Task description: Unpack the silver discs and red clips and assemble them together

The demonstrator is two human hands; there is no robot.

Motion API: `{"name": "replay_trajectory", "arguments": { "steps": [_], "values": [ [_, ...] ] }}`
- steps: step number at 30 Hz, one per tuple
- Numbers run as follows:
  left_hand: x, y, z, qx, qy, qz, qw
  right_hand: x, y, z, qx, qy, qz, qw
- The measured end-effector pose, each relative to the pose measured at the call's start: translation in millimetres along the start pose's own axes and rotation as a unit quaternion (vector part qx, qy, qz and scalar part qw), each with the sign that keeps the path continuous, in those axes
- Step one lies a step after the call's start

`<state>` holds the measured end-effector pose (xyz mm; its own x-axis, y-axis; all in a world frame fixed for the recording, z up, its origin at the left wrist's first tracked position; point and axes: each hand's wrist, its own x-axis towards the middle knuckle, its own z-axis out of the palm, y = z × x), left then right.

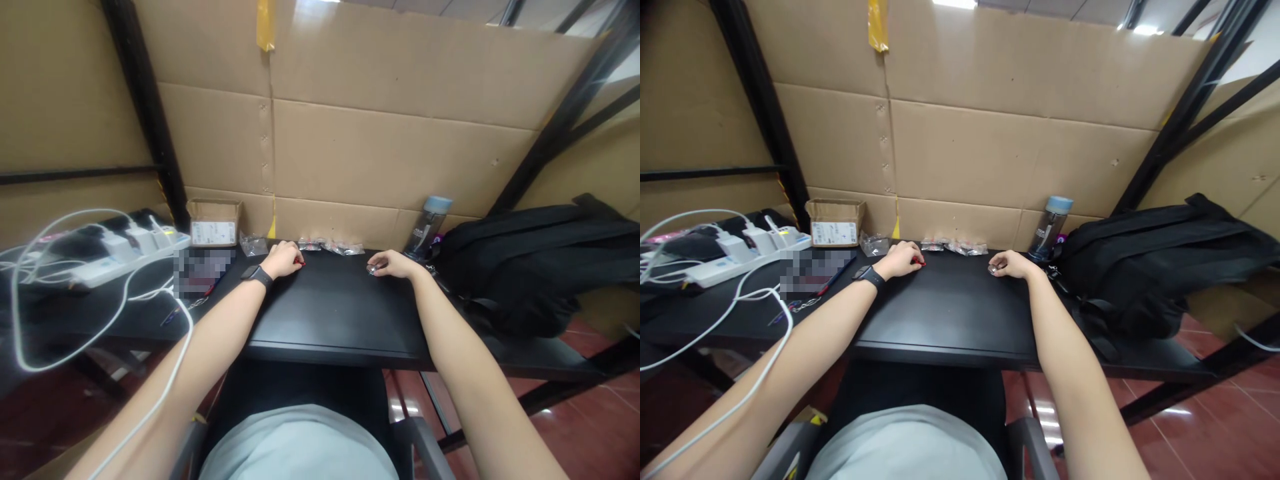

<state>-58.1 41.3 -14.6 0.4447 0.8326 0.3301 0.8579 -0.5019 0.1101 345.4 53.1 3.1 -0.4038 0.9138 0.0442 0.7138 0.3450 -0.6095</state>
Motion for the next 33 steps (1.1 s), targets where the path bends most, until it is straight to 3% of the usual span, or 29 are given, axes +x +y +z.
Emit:
{"name": "replay_trajectory", "arguments": {
  "steps": [6, 11, 18, 22, 28, 33],
  "values": [
    [1, 1, 5.3, 0.001, 0.003, -0.009, 1.000, -4, 0, -2, 0.044, -0.001, -0.010, 0.999],
    [1, 2, 7.5, -0.001, -0.006, -0.011, 1.000, -3, -14, 2, 0.008, 0.024, -0.027, 0.999],
    [0, 7, 4.3, -0.004, -0.004, 0.002, 1.000, 3, -65, 36, -0.021, -0.001, -0.123, 0.992],
    [1, 20, -0.5, -0.046, 0.026, 0.025, 0.998, 8, -84, 56, -0.018, 0.029, -0.150, 0.988],
    [1, 37, -3.7, -0.199, 0.042, 0.061, 0.977, 16, -82, 72, 0.142, 0.058, -0.149, 0.977],
    [0, 45, -3.8, -0.248, 0.101, 0.067, 0.961, 17, -84, 79, 0.300, 0.048, -0.138, 0.943]
  ]
}}
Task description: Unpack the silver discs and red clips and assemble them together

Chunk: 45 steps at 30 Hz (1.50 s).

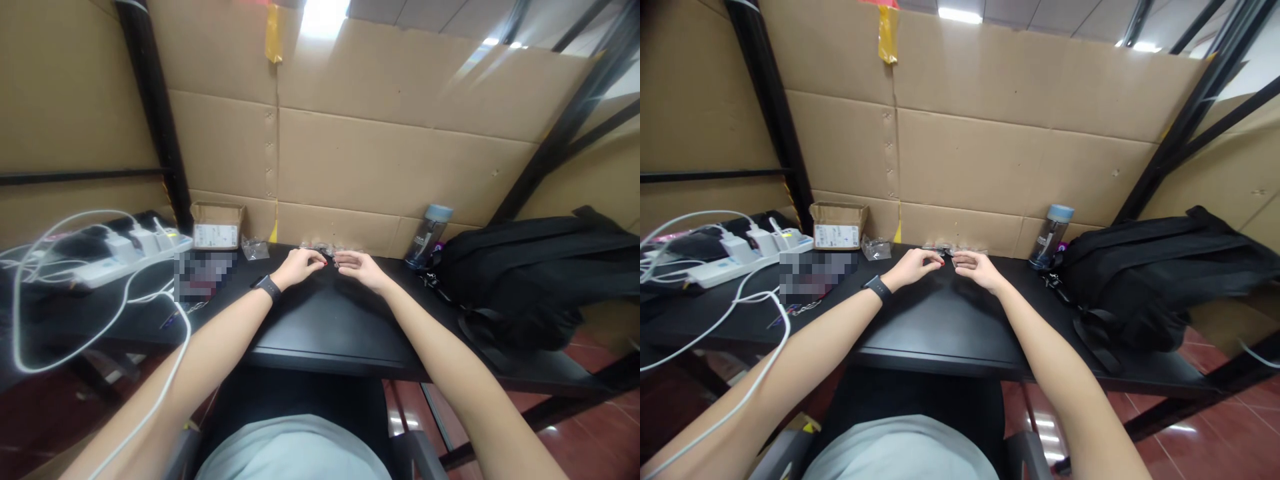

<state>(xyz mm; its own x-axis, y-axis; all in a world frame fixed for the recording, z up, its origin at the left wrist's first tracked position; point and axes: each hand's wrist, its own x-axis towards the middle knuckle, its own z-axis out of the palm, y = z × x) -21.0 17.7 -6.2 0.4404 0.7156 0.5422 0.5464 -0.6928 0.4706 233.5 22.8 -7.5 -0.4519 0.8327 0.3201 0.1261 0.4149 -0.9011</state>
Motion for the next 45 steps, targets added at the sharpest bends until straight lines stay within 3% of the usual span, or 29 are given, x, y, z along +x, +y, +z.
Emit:
{"name": "replay_trajectory", "arguments": {
  "steps": [12, 20, 45],
  "values": [
    [-2, 19, 4.4, -0.040, 0.054, 0.003, 0.998, -2, 0, 11, 0.071, -0.020, -0.018, 0.997],
    [-2, 25, 7.0, 0.038, 0.074, -0.013, 0.996, -3, -6, 17, 0.069, -0.014, -0.037, 0.997],
    [-3, 26, 7.6, 0.077, 0.057, 0.016, 0.995, -3, -10, 25, 0.089, 0.005, -0.044, 0.995]
  ]
}}
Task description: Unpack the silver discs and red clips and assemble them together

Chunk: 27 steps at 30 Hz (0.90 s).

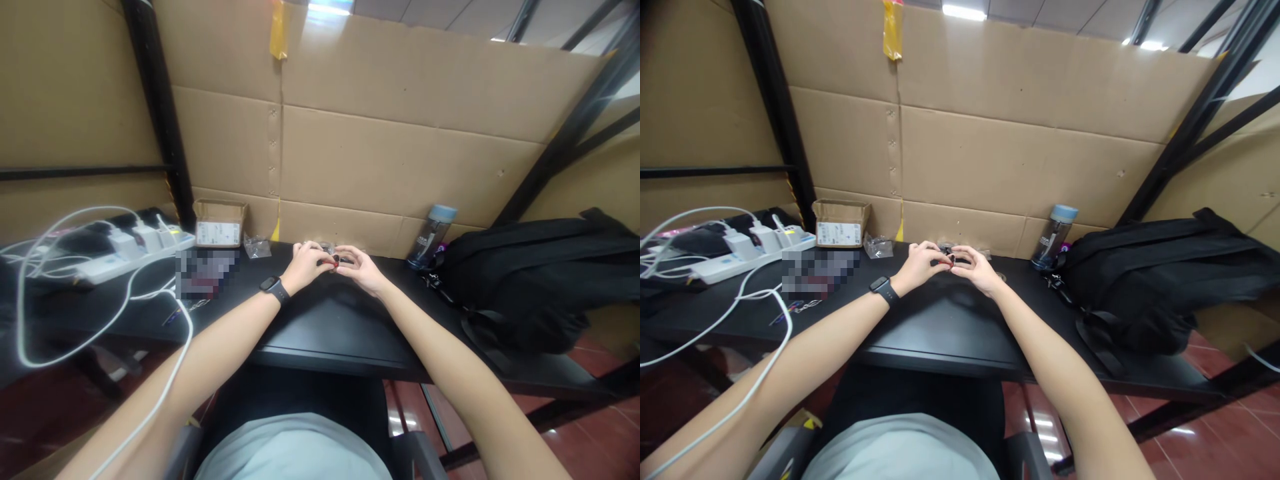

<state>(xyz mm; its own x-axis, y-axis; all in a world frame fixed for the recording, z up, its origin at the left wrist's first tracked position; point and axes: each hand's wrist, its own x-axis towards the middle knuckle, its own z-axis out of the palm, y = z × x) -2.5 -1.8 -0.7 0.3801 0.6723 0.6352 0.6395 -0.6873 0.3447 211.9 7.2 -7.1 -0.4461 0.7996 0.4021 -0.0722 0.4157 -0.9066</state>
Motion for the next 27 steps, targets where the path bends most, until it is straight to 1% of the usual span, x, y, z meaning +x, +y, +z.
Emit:
{"name": "replay_trajectory", "arguments": {
  "steps": [4, 10, 14, 17, 21, 24, 27],
  "values": [
    [0, -1, -0.5, 0.026, 0.001, 0.033, 0.999, 0, 3, -1, -0.009, -0.004, 0.002, 1.000],
    [-4, 7, -3.5, 0.058, 0.009, 0.066, 0.996, 1, 4, -2, -0.024, 0.004, -0.007, 1.000],
    [-5, 12, -3.6, 0.078, 0.014, 0.077, 0.994, 1, 2, -1, -0.007, 0.007, 0.001, 1.000],
    [-6, 14, -2.6, 0.083, 0.019, 0.075, 0.994, 1, 3, 1, -0.004, 0.021, 0.003, 1.000],
    [-6, 13, -1.0, 0.071, 0.025, 0.083, 0.994, 1, 5, 3, 0.009, 0.042, 0.032, 0.999],
    [-6, 12, 1.8, 0.051, 0.026, 0.066, 0.996, 1, 6, 4, 0.024, 0.045, 0.057, 0.997],
    [-4, 13, 5.9, 0.033, 0.034, 0.016, 0.999, -1, 5, 5, 0.036, 0.038, 0.064, 0.997]
  ]
}}
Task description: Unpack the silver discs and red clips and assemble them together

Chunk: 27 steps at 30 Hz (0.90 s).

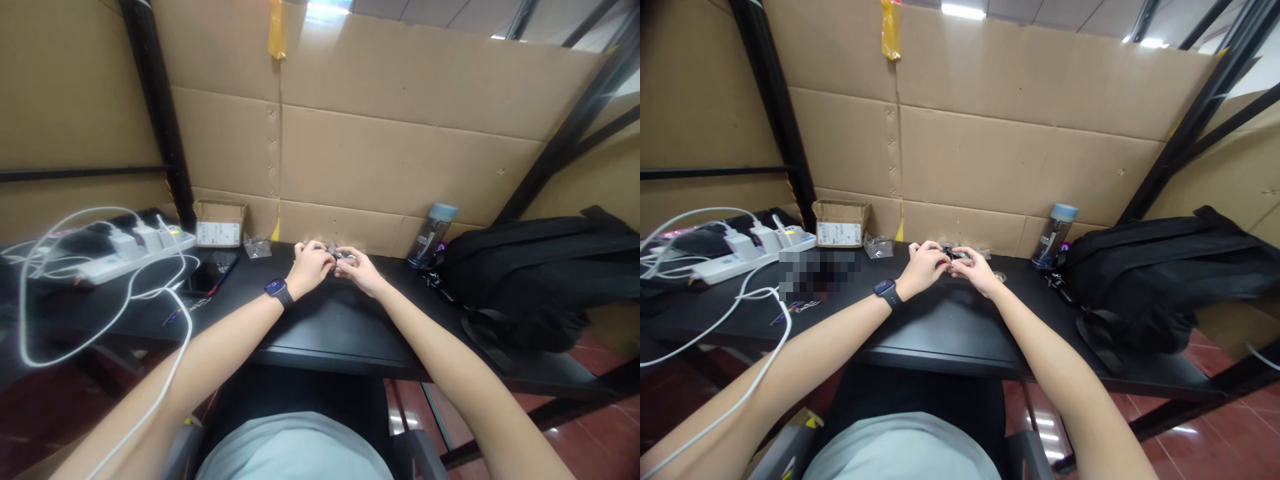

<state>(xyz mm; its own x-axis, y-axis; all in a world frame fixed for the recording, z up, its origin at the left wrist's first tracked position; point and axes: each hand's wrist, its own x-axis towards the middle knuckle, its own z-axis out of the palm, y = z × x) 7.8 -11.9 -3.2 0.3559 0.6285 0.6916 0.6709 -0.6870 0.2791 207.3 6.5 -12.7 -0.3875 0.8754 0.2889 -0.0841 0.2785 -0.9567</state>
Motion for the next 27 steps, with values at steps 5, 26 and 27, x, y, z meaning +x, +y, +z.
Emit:
{"name": "replay_trajectory", "arguments": {
  "steps": [5, 26, 27],
  "values": [
    [1, 1, 4.2, -0.047, 0.003, -0.092, 0.995, -1, -3, -1, -0.025, -0.011, -0.039, 0.999],
    [2, -34, 16.6, -0.487, -0.110, -0.227, 0.836, 1, -13, -4, -0.258, -0.003, -0.180, 0.949],
    [1, -33, 15.1, -0.486, -0.116, -0.230, 0.835, 1, -14, -4, -0.268, -0.008, -0.183, 0.946]
  ]
}}
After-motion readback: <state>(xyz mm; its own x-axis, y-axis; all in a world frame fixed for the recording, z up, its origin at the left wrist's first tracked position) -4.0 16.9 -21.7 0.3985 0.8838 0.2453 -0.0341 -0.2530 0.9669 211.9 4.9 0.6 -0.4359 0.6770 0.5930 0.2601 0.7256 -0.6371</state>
